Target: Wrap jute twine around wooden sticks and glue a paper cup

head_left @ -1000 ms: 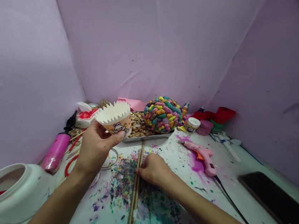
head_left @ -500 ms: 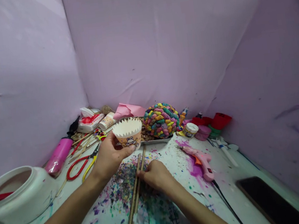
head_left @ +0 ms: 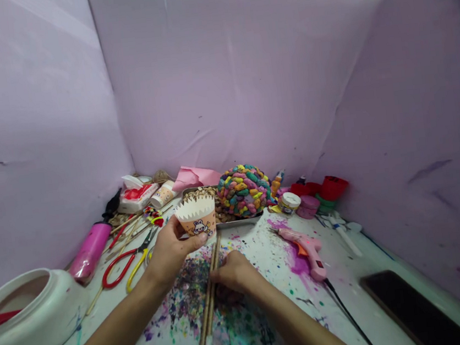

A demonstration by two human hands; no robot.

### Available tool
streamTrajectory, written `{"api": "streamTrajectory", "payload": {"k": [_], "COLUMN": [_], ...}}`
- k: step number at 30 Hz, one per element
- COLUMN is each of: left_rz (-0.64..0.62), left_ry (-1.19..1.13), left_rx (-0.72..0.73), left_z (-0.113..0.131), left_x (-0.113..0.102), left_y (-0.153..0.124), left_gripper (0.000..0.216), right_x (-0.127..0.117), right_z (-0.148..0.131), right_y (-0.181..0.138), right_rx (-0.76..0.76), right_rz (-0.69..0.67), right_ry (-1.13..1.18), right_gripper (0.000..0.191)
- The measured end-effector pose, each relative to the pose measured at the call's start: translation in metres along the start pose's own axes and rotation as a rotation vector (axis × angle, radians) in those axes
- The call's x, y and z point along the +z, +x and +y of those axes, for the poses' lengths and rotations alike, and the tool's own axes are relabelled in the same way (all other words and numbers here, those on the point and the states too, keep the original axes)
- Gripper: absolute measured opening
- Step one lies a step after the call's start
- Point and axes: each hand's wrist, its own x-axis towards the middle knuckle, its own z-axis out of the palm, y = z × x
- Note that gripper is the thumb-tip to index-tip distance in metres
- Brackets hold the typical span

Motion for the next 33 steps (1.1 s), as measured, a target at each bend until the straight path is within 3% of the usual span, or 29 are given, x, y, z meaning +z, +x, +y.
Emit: {"api": "streamTrajectory", "payload": {"k": [6, 12, 16, 20, 28, 33], "left_rz": [0.000, 0.009, 0.054, 0.110, 0.046, 0.022], "left_ry": [-0.029, -0.003, 0.035, 0.018, -0.254, -0.408], "left_rx": [-0.009, -0.071, -0.128, -0.138, -0.214, -0.329], "left_z": [0.000, -0.009, -0.028, -0.038, -0.028, -0.043], "left_x": [-0.002, 0.004, 0.019, 0.040, 0.066, 0.068], "left_y": [0.001, -0.001, -0.014, -0.034, -0.064, -0.061], "left_gripper": [0.056, 0.054, 0.051, 0.049, 0.053, 0.031], "right_x": [-0.009, -0.027, -0.033, -0.037, -0.037, -0.034], "right_z": [0.007, 0.027, 0.034, 0.034, 0.035, 0.035], "right_y": [-0.018, -0.058, -0.073, -0.075, -0.071, -0.073], "right_rx": [-0.015, -0.286, -0.382, -0.421, -0.425, -0.506], "right_rz": [0.002, 0.155, 0.210, 0.214, 0.248, 0.226], "right_ry": [0.130, 0.220, 0.329, 0.402, 0.443, 0.475], "right_gripper": [0.013, 0.012, 0.014, 0.012, 0.012, 0.016]}}
